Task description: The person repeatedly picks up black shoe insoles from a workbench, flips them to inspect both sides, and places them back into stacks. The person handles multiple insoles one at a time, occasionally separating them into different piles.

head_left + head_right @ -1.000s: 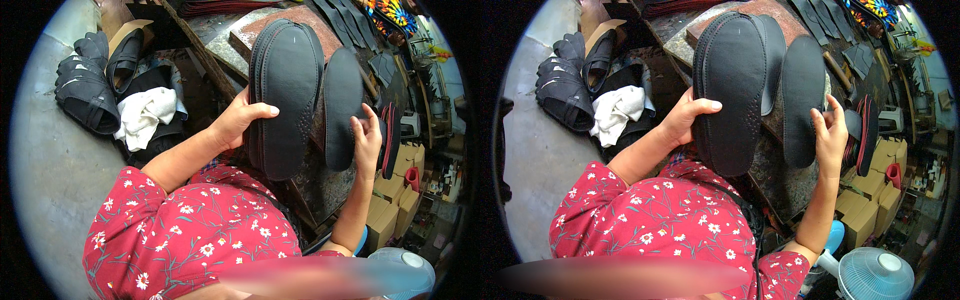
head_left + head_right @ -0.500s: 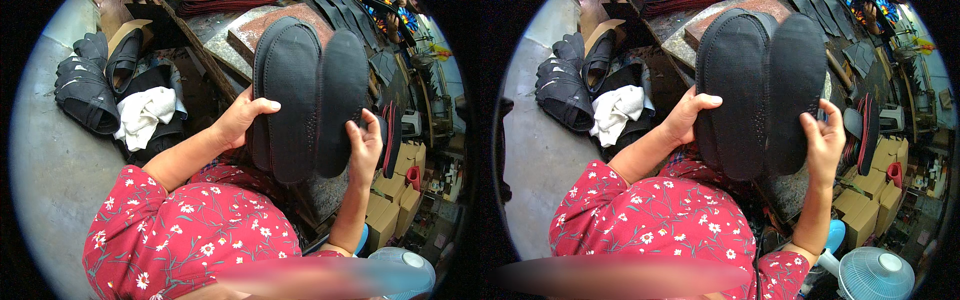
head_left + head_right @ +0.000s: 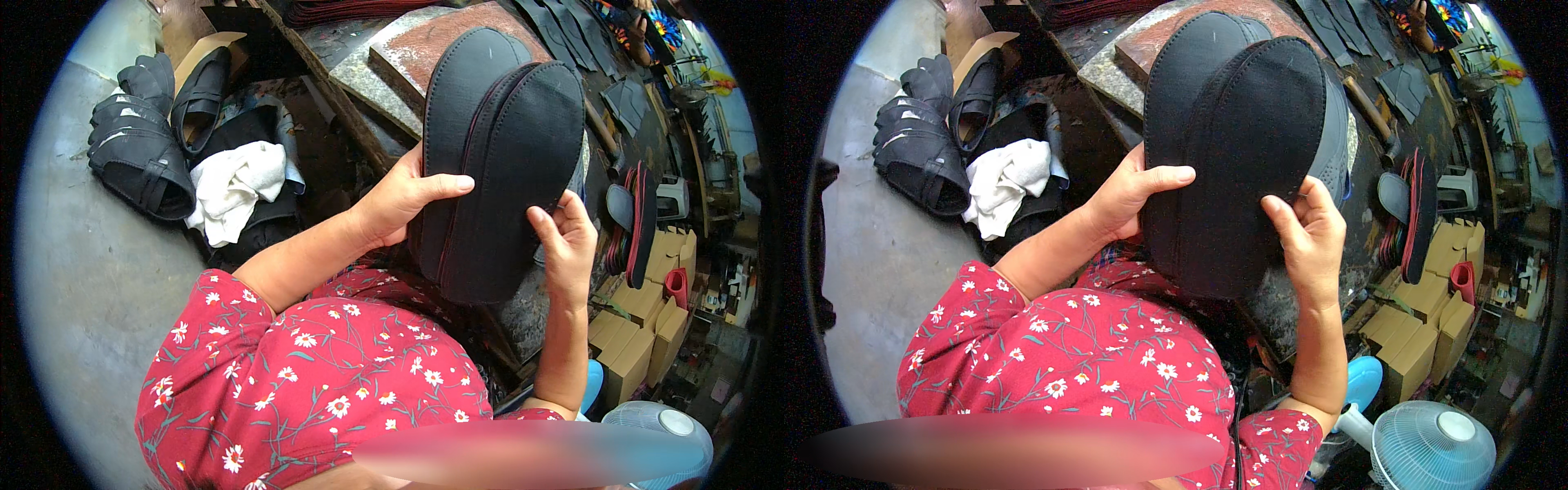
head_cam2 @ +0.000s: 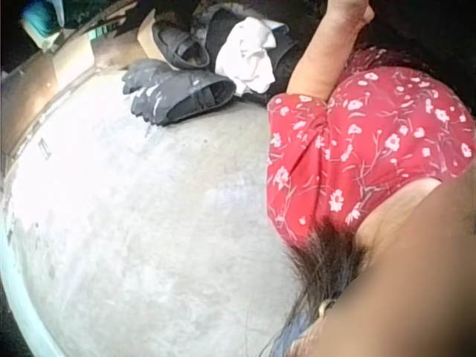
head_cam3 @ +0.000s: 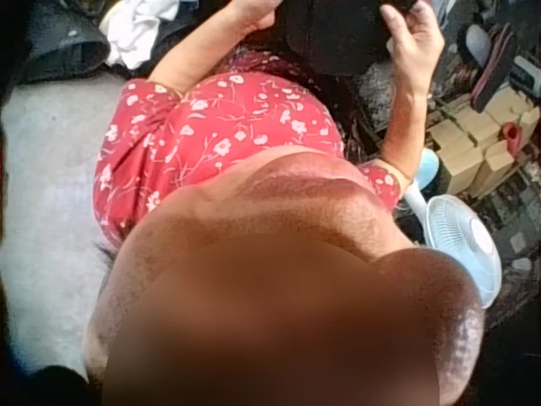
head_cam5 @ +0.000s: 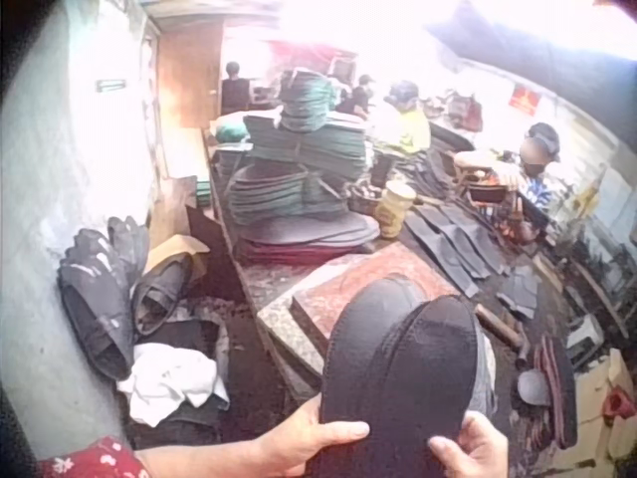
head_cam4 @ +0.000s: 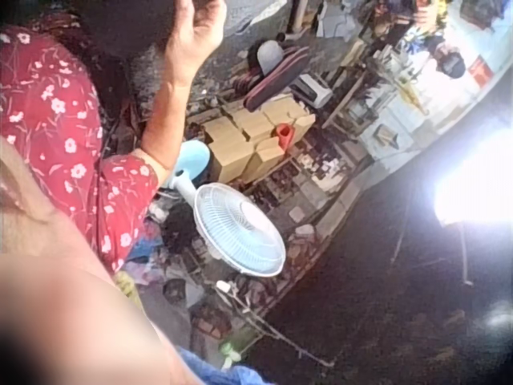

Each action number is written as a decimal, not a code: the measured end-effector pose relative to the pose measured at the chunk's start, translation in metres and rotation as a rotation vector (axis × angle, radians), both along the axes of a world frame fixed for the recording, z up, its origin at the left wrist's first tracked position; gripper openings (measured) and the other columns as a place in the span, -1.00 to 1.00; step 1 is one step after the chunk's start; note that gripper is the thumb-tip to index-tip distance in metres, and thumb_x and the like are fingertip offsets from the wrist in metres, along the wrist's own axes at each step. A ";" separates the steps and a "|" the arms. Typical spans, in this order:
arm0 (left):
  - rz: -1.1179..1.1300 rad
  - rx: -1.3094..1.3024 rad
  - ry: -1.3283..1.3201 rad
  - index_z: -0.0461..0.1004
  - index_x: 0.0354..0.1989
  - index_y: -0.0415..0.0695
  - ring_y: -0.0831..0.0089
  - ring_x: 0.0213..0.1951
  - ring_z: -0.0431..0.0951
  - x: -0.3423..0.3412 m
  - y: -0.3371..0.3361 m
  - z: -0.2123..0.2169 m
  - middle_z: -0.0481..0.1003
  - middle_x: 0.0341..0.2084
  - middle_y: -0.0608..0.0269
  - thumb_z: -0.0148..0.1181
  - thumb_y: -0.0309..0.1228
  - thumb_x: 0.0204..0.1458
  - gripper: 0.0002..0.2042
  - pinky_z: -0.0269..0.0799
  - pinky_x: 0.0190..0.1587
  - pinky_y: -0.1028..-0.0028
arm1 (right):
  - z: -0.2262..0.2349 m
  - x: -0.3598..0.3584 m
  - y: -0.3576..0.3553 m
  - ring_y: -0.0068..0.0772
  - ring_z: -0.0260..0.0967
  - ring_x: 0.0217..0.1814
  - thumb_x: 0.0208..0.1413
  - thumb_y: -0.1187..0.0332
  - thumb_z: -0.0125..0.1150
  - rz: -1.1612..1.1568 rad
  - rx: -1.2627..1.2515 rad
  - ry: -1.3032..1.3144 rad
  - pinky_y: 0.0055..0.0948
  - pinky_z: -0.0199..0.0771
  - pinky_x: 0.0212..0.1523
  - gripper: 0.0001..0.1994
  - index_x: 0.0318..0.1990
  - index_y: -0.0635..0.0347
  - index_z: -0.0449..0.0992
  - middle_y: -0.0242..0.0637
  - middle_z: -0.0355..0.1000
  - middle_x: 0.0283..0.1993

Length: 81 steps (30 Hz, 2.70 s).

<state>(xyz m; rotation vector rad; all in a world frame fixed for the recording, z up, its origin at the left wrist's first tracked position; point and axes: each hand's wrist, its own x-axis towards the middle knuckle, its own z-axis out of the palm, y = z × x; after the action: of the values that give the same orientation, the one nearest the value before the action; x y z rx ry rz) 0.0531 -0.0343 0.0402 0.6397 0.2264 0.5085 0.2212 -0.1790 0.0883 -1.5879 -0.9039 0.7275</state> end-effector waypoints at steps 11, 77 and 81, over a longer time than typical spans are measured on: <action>0.060 0.060 0.081 0.28 0.16 -0.21 0.30 -0.01 0.51 -0.005 0.008 -0.007 0.47 -0.02 0.10 0.24 -0.53 -0.05 -0.47 0.44 0.07 0.27 | 0.005 0.060 -0.004 -0.56 0.31 -0.30 0.06 0.31 0.34 -0.265 -0.268 -1.051 -0.53 0.38 -0.26 -0.53 0.13 0.25 0.42 -0.32 0.38 -0.30; 0.057 -0.043 0.035 0.31 0.13 -0.22 0.28 -0.05 0.54 0.000 0.009 -0.009 0.49 -0.03 0.09 0.20 -0.60 -0.02 -0.53 0.48 0.04 0.26 | 0.013 0.056 0.000 -0.46 0.43 -0.25 0.21 0.26 0.14 -0.287 -0.487 -1.139 -0.41 0.43 -0.23 -0.64 0.11 0.23 0.44 -0.30 0.48 -0.27; 0.041 -0.010 0.048 0.30 0.14 -0.23 0.28 -0.04 0.54 0.003 0.004 -0.007 0.49 -0.03 0.08 0.19 -0.58 -0.02 -0.52 0.47 0.06 0.27 | 0.013 0.012 0.001 -0.65 0.38 -0.30 0.20 0.37 0.18 0.037 -0.243 -0.294 -0.59 0.41 -0.28 -0.77 -0.08 0.33 0.49 -0.39 0.47 -0.34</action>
<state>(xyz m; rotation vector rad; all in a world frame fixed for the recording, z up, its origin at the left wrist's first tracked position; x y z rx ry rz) 0.0558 -0.0306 0.0335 0.6385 0.2874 0.5311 0.2334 -0.1780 0.1009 -1.9332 -1.0907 0.6587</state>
